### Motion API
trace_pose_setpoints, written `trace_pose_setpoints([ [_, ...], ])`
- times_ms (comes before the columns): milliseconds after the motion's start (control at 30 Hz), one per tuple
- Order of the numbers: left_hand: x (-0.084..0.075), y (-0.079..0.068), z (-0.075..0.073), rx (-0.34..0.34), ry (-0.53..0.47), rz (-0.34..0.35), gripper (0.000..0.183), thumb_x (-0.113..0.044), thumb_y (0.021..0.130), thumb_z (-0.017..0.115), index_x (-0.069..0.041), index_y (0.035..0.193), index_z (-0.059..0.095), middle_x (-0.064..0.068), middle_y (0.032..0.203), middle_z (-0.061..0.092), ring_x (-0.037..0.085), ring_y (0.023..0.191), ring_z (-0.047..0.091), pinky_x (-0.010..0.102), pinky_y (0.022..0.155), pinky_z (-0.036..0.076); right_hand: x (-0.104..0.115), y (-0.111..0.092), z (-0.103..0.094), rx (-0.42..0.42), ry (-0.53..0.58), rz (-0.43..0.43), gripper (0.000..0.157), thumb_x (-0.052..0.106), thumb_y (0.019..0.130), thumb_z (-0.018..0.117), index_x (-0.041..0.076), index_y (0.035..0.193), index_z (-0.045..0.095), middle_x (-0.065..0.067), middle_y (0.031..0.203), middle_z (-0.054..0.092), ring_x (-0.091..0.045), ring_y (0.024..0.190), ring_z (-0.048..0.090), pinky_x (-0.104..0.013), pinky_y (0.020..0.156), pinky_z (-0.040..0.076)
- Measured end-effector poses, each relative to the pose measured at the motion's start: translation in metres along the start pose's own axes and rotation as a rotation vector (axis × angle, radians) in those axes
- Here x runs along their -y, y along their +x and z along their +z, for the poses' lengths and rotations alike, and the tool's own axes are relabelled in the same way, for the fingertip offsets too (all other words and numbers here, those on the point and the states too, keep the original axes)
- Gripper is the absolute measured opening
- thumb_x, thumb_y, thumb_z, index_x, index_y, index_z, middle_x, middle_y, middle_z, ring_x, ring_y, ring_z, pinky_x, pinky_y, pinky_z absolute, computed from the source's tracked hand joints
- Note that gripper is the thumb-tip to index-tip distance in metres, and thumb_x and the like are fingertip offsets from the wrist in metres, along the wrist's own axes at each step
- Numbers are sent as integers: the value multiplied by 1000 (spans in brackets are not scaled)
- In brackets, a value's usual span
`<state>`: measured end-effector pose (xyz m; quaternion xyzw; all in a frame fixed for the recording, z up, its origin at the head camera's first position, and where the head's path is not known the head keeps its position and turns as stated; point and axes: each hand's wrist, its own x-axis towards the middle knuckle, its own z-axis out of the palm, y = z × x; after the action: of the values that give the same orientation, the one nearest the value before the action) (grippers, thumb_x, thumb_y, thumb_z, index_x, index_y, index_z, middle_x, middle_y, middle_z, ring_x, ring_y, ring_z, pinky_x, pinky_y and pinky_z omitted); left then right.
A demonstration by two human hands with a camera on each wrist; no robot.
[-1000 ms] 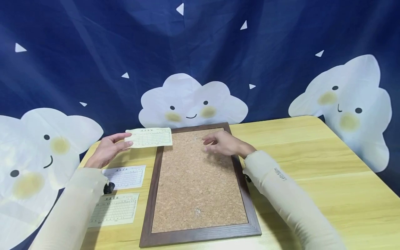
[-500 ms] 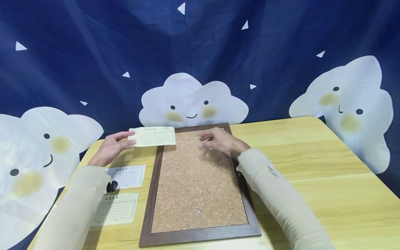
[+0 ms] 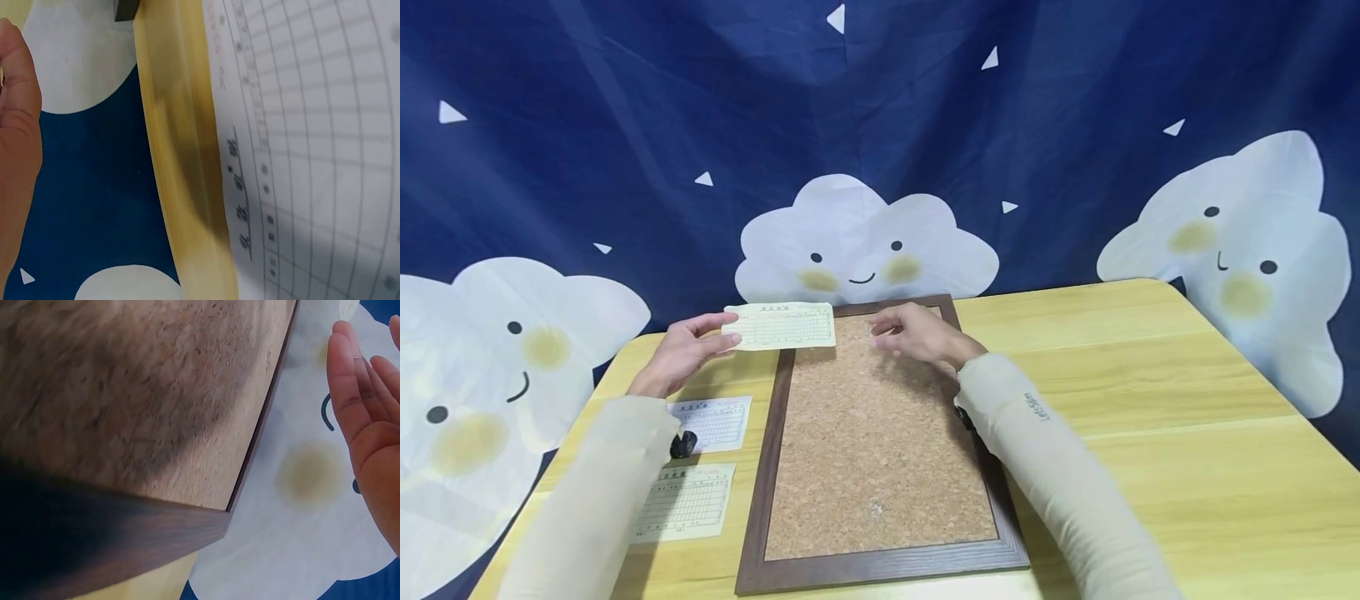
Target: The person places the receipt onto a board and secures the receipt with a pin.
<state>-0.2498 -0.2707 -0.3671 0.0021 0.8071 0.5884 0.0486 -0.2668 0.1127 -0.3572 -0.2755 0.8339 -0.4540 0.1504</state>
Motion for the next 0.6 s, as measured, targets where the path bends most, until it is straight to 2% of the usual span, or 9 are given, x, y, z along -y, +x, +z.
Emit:
trace_pose_setpoints([
  [267, 0, 9, 10, 15, -67, 7, 52, -4, 92, 71, 6, 140, 52, 20, 138, 51, 4, 92, 65, 29, 87, 55, 1, 11, 3, -12, 26, -23, 42, 2, 97, 64, -12, 135, 54, -29, 126, 61, -34, 104, 67, -36, 80, 58],
  [600, -2, 10, 15, 17, -64, -7, 53, -5, 91, 72, 3, 140, 53, 18, 139, 50, 6, 95, 65, 33, 90, 54, 1, 23, 9, -21, 53, 26, 43, 7, 99, 62, -12, 136, 52, -26, 127, 62, -41, 100, 66, -46, 87, 54],
])
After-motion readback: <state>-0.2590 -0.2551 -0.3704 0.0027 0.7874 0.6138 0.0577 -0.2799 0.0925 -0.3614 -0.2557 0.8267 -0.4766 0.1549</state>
